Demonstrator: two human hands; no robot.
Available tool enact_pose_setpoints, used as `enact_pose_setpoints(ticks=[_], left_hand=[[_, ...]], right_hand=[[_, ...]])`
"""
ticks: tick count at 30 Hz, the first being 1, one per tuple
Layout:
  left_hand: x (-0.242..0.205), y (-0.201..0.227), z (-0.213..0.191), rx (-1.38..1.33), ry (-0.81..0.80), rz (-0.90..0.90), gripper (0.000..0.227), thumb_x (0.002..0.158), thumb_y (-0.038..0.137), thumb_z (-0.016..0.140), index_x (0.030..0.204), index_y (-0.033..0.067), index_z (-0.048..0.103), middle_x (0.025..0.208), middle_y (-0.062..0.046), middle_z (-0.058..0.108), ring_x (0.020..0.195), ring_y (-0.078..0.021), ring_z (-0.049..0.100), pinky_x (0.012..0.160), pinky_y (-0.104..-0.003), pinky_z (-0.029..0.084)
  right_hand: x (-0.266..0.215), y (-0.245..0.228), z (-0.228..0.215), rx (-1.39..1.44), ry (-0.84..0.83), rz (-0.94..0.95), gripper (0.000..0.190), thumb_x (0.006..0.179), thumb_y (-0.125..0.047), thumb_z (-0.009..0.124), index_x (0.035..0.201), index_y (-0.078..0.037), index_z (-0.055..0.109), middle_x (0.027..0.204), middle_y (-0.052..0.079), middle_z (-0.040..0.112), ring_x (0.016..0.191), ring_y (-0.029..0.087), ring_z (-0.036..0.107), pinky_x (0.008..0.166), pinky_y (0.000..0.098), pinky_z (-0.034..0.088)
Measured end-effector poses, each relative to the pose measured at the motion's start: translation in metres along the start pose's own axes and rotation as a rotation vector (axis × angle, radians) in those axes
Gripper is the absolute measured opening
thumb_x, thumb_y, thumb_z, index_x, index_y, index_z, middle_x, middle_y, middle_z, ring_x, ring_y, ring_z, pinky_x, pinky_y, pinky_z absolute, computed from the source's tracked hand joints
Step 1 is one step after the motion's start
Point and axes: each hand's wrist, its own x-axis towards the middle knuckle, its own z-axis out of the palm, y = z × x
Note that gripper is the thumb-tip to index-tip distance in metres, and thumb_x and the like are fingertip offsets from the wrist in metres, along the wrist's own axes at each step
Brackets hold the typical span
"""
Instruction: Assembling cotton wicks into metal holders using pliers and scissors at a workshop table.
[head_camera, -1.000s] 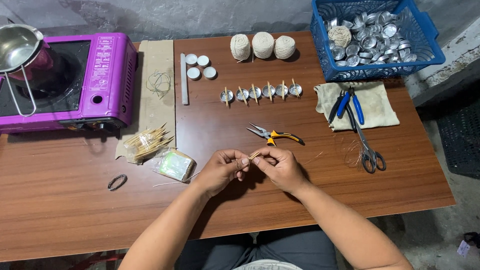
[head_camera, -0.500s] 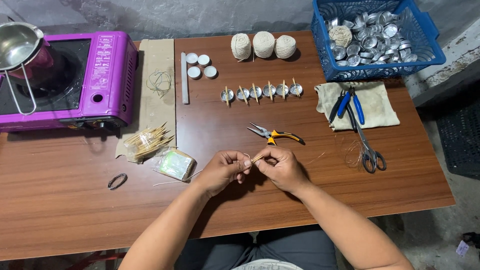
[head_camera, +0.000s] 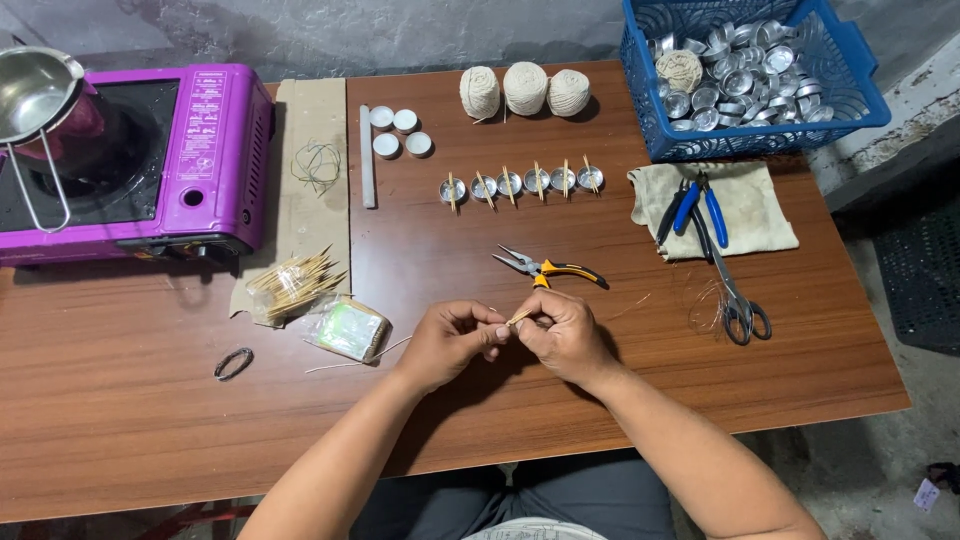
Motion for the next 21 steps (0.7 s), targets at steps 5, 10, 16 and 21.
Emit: enact_pose_setpoints(ticks=[5, 10, 16, 21], left_hand=[[-0.008, 0.010, 0.005, 0.163, 0.015, 0.085, 0.018, 0.085, 0.001, 0.082, 0.100, -0.0071, 0.077, 0.072, -0.019, 0.076, 0.061, -0.0182, 0.073, 0.055, -0.032, 0.065], [-0.007, 0.014, 0.010, 0.284, 0.067, 0.109, 0.012, 0.088, 0.005, 0.080, 0.096, -0.0038, 0.080, 0.071, -0.018, 0.077, 0.058, -0.0171, 0.072, 0.055, -0.030, 0.063], [0.001, 0.000, -0.003, 0.088, 0.073, 0.007, 0.013, 0.091, 0.003, 0.076, 0.098, -0.0079, 0.078, 0.070, -0.018, 0.074, 0.060, -0.0191, 0.071, 0.058, -0.033, 0.064], [0.004, -0.002, 0.001, -0.050, 0.065, -0.095, 0.015, 0.091, 0.004, 0.075, 0.098, -0.0100, 0.076, 0.072, -0.018, 0.072, 0.058, -0.0183, 0.069, 0.057, -0.032, 0.064]], right_hand=[[0.002, -0.008, -0.001, -0.039, -0.004, 0.009, 0.004, 0.079, -0.005, 0.072, 0.078, -0.005, 0.076, 0.053, 0.001, 0.034, 0.054, 0.010, 0.039, 0.049, 0.0278, 0.038], [0.001, -0.015, -0.003, -0.075, -0.021, 0.012, 0.005, 0.080, -0.005, 0.072, 0.080, -0.005, 0.077, 0.052, 0.002, 0.039, 0.052, 0.011, 0.044, 0.050, 0.0277, 0.041], [0.004, -0.034, -0.003, -0.107, -0.053, -0.036, 0.008, 0.089, -0.003, 0.070, 0.084, -0.003, 0.076, 0.057, 0.015, 0.058, 0.055, 0.021, 0.059, 0.054, 0.0344, 0.050], [0.004, -0.020, -0.006, -0.128, -0.055, -0.066, 0.008, 0.088, -0.003, 0.072, 0.083, -0.006, 0.077, 0.056, 0.011, 0.057, 0.051, 0.021, 0.060, 0.050, 0.0327, 0.049]])
